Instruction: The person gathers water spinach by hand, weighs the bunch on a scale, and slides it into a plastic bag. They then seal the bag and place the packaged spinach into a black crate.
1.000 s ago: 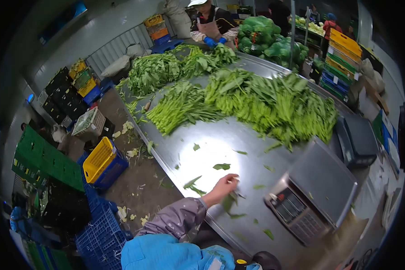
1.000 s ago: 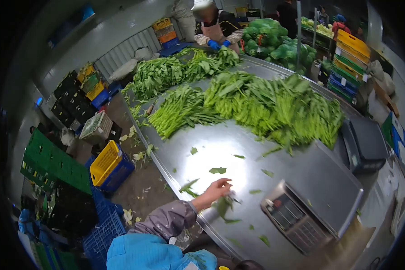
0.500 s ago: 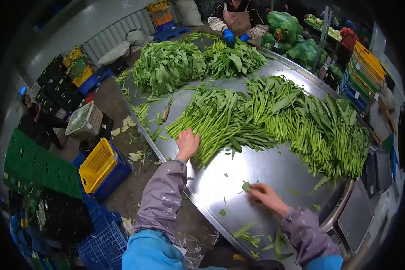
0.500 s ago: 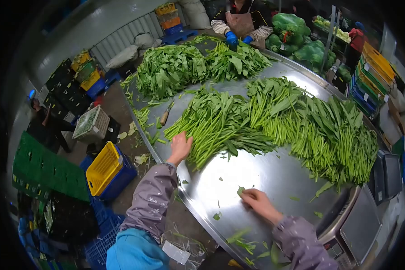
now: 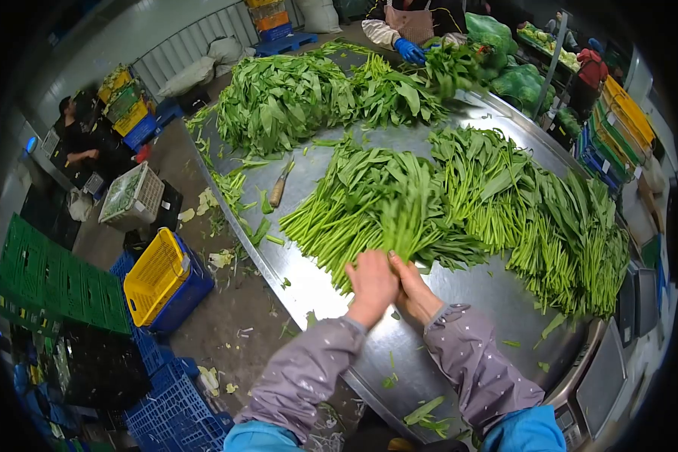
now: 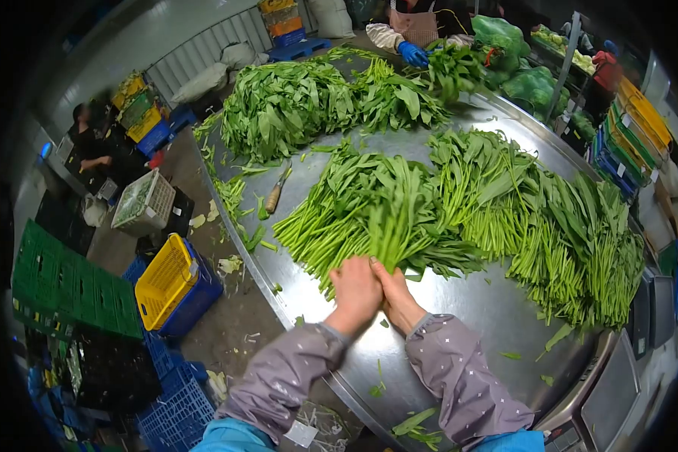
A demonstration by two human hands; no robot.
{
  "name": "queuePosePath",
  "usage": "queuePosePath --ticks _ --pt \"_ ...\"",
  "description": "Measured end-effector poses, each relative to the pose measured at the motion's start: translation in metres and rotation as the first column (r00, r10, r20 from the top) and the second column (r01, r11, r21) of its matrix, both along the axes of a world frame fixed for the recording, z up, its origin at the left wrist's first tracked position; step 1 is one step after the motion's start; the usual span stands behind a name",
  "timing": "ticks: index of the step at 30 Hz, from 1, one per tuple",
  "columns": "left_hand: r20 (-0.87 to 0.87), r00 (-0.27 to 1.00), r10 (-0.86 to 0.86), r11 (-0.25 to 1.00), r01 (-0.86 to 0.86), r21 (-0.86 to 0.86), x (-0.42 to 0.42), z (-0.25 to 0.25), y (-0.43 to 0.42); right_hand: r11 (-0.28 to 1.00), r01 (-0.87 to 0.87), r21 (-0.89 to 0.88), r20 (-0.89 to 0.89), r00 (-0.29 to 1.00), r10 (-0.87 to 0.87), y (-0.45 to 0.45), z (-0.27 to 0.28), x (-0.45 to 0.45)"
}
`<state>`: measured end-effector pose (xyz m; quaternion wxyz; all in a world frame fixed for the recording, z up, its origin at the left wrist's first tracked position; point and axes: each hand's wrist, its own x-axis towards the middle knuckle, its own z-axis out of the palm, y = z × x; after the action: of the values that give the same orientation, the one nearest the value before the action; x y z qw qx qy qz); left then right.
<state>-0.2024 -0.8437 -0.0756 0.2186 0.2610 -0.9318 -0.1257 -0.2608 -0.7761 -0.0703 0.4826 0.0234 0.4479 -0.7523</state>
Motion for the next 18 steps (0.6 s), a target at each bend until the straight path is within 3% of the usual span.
queuePosePath --ticks 4,6,7,8,10,12,15,18 --pt "0.070 0.996 -0.057 0.993 0.064 -0.097 0.009 -0.005 0.034 0.994 0.107 0.028 0.007 0.994 -0.107 0.017 -0.021 -0.002" --pt "0.045 0.984 -0.170 0.985 0.168 0.039 0.018 0.010 0.030 0.991 0.114 0.072 -0.084 0.991 -0.108 0.020 -0.014 -0.004" --pt "0.088 0.976 -0.200 0.973 0.187 0.137 0.022 0.021 0.022 0.977 0.098 0.187 -0.052 0.995 -0.090 0.018 0.004 -0.003" --pt "0.099 0.967 -0.233 0.943 0.200 0.266 0.024 0.030 0.011 0.977 0.098 0.188 -0.049 0.995 -0.090 0.017 0.002 -0.002" --pt "-0.146 0.978 -0.148 0.954 0.180 0.239 0.024 0.021 -0.011 0.981 0.075 0.181 -0.095 0.994 -0.058 0.013 -0.004 -0.004" --pt "-0.184 0.980 -0.077 0.956 0.124 0.264 0.022 0.014 -0.026 0.976 0.068 0.208 -0.072 0.996 -0.055 0.008 -0.002 -0.003" --pt "0.150 0.983 -0.104 0.941 0.048 0.336 0.012 0.008 -0.035 0.982 0.031 0.188 -0.082 0.997 -0.016 0.003 -0.003 -0.003" --pt "0.084 0.978 -0.191 0.932 0.154 0.328 0.006 0.008 -0.014 0.990 0.028 0.141 -0.081 0.997 -0.017 0.006 -0.007 -0.009"
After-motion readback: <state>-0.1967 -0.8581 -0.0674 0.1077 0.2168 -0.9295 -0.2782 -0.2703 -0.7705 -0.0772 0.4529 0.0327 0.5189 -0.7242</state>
